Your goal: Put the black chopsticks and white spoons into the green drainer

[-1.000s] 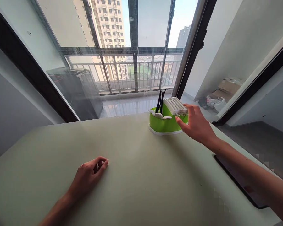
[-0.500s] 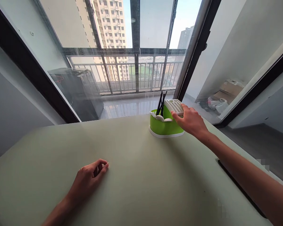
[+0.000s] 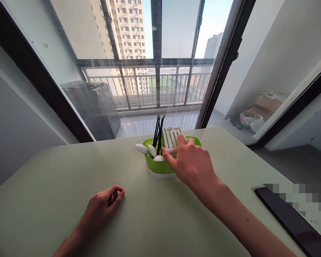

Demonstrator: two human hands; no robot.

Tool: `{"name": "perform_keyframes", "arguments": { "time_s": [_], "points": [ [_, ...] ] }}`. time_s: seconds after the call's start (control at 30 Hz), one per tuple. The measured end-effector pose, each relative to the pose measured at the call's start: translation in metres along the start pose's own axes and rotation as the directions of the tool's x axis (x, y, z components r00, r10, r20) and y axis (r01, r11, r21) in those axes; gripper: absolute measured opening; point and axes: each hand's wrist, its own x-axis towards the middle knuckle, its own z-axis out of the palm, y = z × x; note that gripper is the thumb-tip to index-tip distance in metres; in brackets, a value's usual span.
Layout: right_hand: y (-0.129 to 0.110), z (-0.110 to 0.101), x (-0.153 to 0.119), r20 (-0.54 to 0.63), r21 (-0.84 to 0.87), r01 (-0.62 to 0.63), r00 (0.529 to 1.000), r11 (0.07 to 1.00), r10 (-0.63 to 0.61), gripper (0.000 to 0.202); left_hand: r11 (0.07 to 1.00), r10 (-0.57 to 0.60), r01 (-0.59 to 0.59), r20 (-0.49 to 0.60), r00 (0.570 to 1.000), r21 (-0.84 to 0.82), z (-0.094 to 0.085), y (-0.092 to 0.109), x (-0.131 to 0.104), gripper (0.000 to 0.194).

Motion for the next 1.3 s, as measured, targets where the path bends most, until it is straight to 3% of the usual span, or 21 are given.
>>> {"name": "perform_keyframes", "arguments": {
  "time_s": [0.2,0.4,0.6,0.97,1.13,1.3],
  "points": [
    [-0.039,-0.014,-0.028,0.057,0.007,0.092,0.994,0.996,-0.092,0.071,1.000,-0.004,0.004,0.006,1.000,-0.008,0.001,-0.001,-0.001,0.037],
    [-0.050,-0.016,-0.044,0.065,-0.002,0.096,0.993,0.995,-0.095,0.076,1.000,-0.018,0.018,-0.004,1.000,0.002,0.000,0.001,-0.002,0.033],
    [-0.037,-0.013,-0.050,-0.029,0.091,0.124,0.992,0.988,-0.122,0.072,1.000,-0.020,0.020,0.006,1.000,-0.009,0.001,-0.001,-0.002,0.034],
    [-0.011,-0.031,-0.045,-0.231,0.301,0.204,0.963,0.931,-0.137,0.059,0.995,-0.050,0.051,0.015,0.999,-0.081,0.001,-0.006,-0.001,0.036],
    [-0.004,-0.026,-0.041,-0.234,0.311,0.303,0.943,0.901,-0.236,0.051,0.990,-0.075,0.078,0.026,0.997,-0.121,0.002,-0.008,0.000,0.040],
    [0.002,-0.025,-0.038,-0.264,0.244,0.444,0.886,0.862,-0.382,0.041,0.970,-0.108,0.115,0.043,0.993,-0.212,-0.003,-0.005,0.002,0.042]
  ]
}}
